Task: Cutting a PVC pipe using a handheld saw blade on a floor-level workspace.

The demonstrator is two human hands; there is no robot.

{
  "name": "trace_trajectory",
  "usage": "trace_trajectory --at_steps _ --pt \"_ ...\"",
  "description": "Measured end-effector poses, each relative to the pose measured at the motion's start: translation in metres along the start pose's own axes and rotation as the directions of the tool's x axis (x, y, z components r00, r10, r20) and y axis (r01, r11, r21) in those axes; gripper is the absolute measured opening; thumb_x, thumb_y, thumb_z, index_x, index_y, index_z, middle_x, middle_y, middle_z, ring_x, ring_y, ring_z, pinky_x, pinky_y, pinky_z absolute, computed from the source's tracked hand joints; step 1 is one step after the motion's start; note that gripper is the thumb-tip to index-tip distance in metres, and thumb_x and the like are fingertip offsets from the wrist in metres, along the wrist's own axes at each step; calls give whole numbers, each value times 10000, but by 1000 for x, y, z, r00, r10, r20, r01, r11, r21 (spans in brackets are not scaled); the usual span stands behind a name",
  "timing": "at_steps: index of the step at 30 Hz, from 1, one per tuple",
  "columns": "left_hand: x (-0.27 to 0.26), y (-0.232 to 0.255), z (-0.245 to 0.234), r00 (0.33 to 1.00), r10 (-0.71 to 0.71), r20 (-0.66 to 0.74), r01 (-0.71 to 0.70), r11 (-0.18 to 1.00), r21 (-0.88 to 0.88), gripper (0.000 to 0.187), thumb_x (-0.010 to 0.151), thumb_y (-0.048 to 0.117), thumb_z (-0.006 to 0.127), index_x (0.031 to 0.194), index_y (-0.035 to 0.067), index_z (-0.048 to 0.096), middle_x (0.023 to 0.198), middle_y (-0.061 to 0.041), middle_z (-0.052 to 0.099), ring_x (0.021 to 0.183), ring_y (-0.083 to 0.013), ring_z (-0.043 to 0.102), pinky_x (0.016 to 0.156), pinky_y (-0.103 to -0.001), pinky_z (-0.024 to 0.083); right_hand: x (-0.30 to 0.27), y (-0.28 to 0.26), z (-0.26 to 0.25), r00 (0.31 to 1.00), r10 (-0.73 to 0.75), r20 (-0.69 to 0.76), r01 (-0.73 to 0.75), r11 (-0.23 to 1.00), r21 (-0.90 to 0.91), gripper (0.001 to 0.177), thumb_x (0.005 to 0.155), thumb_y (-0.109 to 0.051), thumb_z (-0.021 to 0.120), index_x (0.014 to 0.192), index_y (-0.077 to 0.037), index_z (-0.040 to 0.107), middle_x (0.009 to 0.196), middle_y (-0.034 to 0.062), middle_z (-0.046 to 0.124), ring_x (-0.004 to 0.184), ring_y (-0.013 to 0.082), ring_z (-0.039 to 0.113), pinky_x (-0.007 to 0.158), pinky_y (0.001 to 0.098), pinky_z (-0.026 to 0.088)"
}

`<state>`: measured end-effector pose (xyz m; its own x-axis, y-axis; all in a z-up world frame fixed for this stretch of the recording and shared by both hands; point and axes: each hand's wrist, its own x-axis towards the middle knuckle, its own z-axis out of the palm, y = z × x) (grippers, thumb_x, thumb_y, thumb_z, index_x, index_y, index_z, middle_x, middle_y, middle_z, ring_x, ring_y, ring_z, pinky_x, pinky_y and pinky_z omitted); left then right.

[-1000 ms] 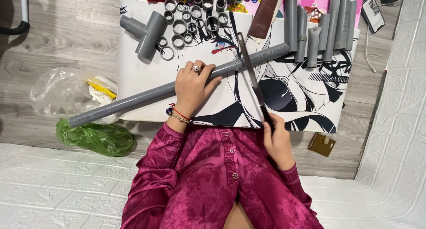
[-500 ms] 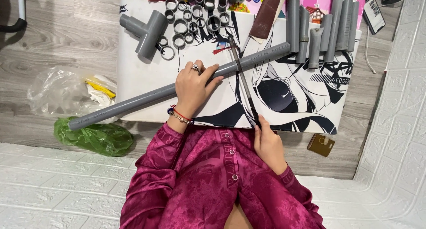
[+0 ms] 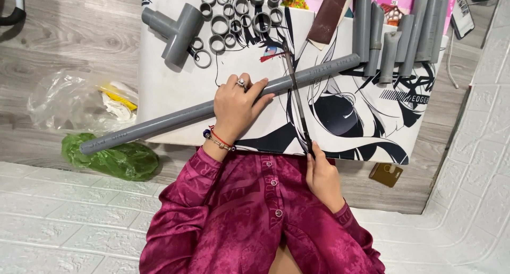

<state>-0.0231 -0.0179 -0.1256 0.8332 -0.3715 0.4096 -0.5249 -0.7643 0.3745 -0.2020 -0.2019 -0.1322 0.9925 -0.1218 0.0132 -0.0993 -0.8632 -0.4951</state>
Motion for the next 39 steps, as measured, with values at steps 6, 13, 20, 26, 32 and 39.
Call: trace_trajectory --at_steps 6,13,20,26,32,39 --pt "0 1 -1 1000 5 -5 -5 1000 -3 289 830 458 498 900 206 622 665 18 402 619 -167 445 512 -287 401 -41 33 -2 992 110 69 -105 992 -73 360 837 -187 482 1189 -111 490 932 136 632 755 291 613 582 385 500" --pt "1 2 -1 998 0 -56 0 1000 6 278 822 445 531 897 194 621 670 24 393 618 -153 438 522 -274 397 -14 7 -7 987 145 64 -142 989 -42 303 857 -190 460 1136 -82 504 887 146 642 695 332 613 559 399 496" --pt "1 1 -1 999 10 -41 -10 1000 1 300 830 455 510 897 185 623 661 14 399 611 -168 443 508 -285 396 -43 35 2 975 197 99 -188 977 -96 354 836 -226 466 1183 -157 489 891 136 640 714 330 608 578 446 485" --pt "1 1 0 998 17 -60 -15 999 36 305 821 464 520 907 191 624 669 14 408 619 -166 446 505 -283 403 -3 6 10 999 34 16 -34 999 -1 290 855 -141 459 1128 -50 493 906 187 627 700 342 610 532 418 485" --pt "1 1 -2 998 22 -52 -21 1000 9 326 827 466 505 896 173 629 650 6 424 604 -172 457 501 -281 410 -36 29 0 994 105 42 -103 993 -57 344 844 -204 466 1179 -125 487 921 129 635 748 290 611 588 384 499" --pt "1 4 -3 997 45 -59 -43 999 33 326 834 462 497 899 168 623 656 1 423 600 -175 460 493 -287 409 4 2 6 1000 0 5 -1 999 35 289 858 -117 451 1125 -12 487 916 211 616 719 358 602 536 424 479"
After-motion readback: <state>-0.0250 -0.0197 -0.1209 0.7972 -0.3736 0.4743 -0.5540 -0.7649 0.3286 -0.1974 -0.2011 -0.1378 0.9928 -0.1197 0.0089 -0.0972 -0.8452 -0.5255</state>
